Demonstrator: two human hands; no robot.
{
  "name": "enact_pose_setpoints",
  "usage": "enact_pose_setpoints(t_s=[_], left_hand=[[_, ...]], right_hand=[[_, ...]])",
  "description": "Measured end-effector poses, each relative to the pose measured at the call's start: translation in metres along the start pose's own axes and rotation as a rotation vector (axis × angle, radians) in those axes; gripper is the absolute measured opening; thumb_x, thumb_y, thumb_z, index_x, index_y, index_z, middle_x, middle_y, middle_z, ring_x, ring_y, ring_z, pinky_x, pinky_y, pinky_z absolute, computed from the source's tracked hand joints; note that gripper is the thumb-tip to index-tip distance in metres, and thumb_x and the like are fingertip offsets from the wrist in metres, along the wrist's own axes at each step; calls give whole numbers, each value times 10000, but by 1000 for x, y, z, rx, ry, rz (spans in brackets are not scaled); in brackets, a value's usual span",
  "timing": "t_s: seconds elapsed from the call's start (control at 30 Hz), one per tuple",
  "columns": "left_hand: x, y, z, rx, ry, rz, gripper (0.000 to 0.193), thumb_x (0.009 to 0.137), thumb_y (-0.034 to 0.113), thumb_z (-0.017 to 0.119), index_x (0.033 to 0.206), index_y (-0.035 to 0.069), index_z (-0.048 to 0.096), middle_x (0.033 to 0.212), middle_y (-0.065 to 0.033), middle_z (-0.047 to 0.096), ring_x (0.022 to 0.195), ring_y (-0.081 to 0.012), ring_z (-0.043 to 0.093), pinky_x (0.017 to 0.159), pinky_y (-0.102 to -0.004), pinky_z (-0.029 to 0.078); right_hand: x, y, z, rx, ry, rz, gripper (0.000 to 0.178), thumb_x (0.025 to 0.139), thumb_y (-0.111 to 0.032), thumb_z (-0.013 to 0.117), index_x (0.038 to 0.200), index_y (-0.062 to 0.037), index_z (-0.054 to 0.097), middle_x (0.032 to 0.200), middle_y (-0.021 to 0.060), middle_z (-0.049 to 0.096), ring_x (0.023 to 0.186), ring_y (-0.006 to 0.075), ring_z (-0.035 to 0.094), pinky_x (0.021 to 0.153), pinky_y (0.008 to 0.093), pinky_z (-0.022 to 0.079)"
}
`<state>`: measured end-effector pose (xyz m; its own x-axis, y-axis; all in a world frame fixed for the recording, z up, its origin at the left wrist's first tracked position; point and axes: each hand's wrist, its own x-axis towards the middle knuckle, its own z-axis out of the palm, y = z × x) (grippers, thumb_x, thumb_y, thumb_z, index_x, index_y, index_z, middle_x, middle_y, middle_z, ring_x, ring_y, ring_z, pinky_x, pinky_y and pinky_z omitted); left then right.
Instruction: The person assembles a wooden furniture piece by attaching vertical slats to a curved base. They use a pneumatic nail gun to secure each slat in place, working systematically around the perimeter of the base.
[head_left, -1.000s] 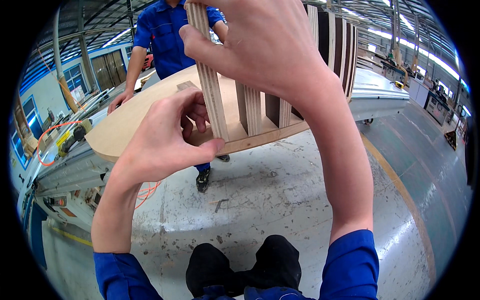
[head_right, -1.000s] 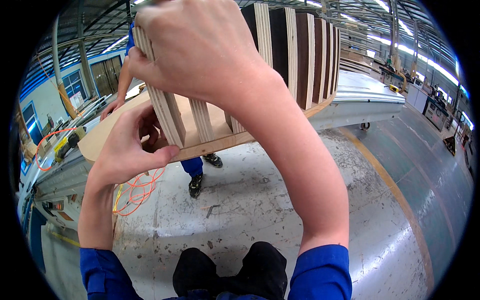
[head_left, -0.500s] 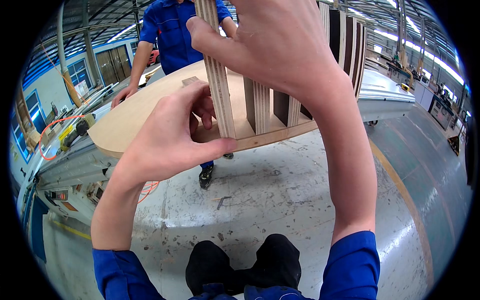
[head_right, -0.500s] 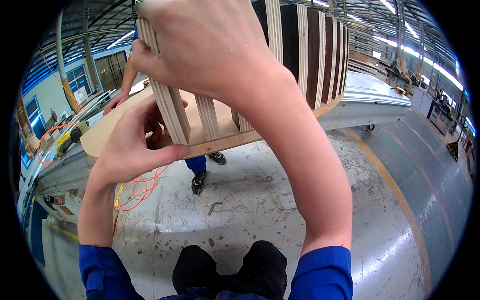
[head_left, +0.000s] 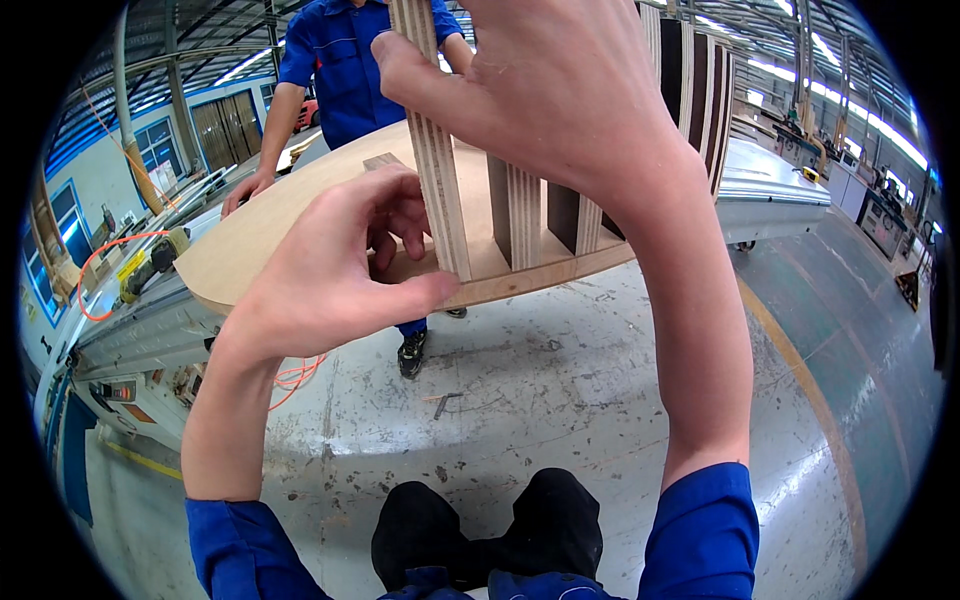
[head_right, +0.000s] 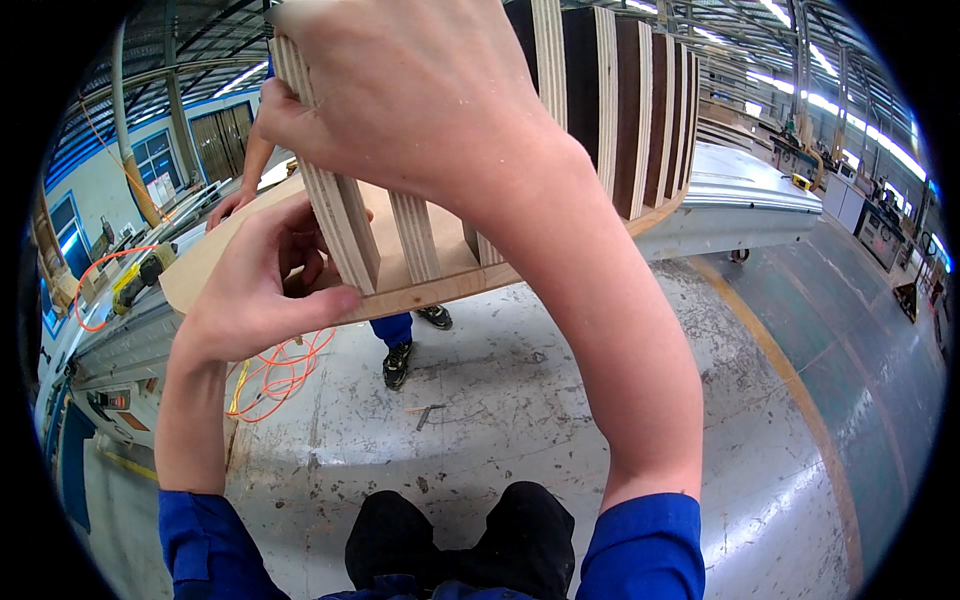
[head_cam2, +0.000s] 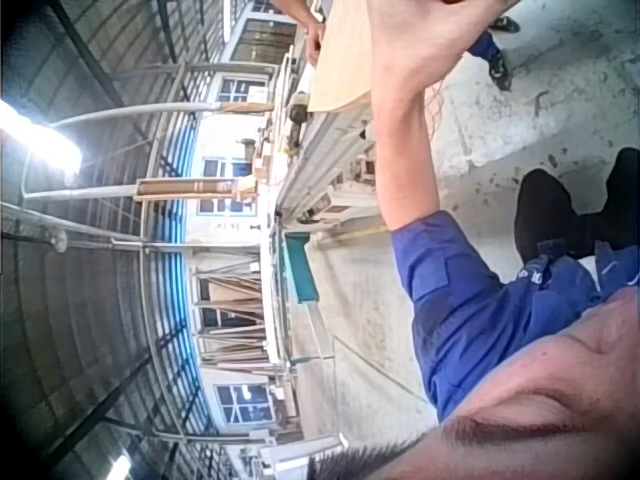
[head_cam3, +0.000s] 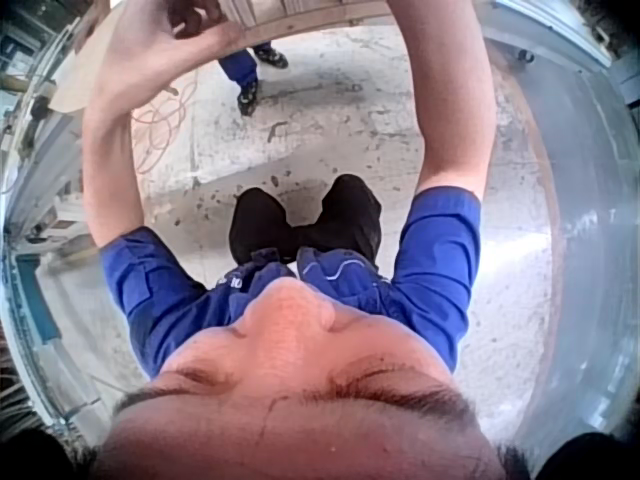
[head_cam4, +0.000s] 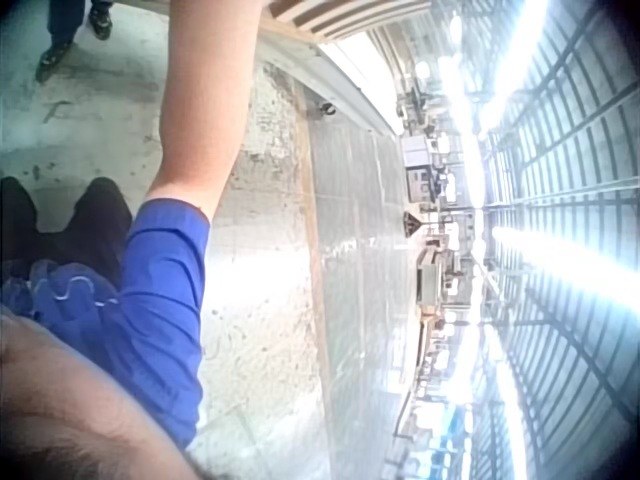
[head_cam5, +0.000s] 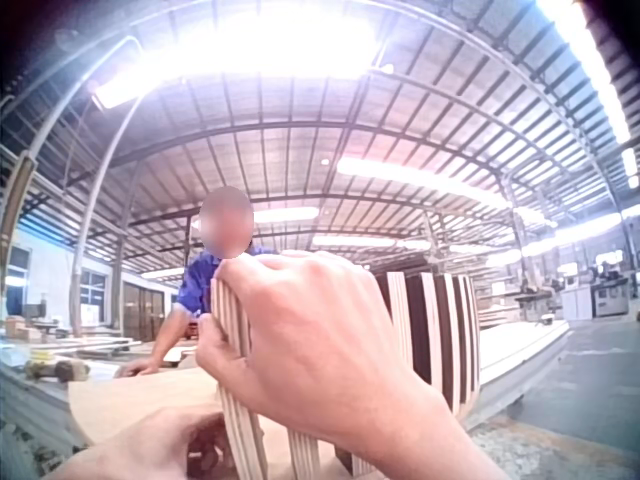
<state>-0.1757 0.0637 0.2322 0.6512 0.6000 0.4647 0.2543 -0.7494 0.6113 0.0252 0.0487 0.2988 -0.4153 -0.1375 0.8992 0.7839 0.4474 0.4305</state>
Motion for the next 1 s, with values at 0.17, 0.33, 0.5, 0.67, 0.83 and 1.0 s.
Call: enact_pose_setpoints(t_s=[0.17,0.33,0.5,0.67,0.83,1.0], left_hand=[[0,6,0,1,0,-25,433,775,165,820,1112,-38,639,935,17,591,805,-53,493,687,-208,443],[1,9,0,28,-16,-54,426,770,170,812,1099,-42,644,923,11,578,794,-55,489,687,-207,438],[-1,2,-3,-9,-8,-21,442,808,204,825,1128,-43,644,923,8,584,795,-53,507,682,-207,441],[2,-9,1,-198,57,38,486,842,231,843,1180,-47,633,920,10,593,780,-48,524,671,-211,449],[1,-3,-1,-6,21,17,530,810,223,862,1190,-56,620,907,11,597,767,-46,530,672,-217,458],[0,-1,-1,16,25,3,540,786,175,847,1212,-50,603,913,14,587,744,-35,498,638,-203,430]], right_hand=[[5,-11,-19,31,-91,47,294,861,-275,668,818,14,631,735,174,659,704,365,670,701,468,535],[3,-10,-15,12,-41,14,290,856,-276,669,801,6,632,727,158,659,688,350,672,702,456,542],[8,-16,-24,52,-117,65,278,850,-259,673,779,5,619,729,162,661,691,345,671,710,449,549],[6,-16,-23,79,-88,48,260,838,-231,671,761,8,605,711,169,648,695,341,669,720,449,552],[2,-16,-14,-26,24,-4,244,828,-215,672,752,5,601,712,174,650,707,337,673,732,446,554],[1,-10,-3,-66,84,-85,207,811,-194,685,761,-10,607,713,155,653,720,325,674,735,443,549]])
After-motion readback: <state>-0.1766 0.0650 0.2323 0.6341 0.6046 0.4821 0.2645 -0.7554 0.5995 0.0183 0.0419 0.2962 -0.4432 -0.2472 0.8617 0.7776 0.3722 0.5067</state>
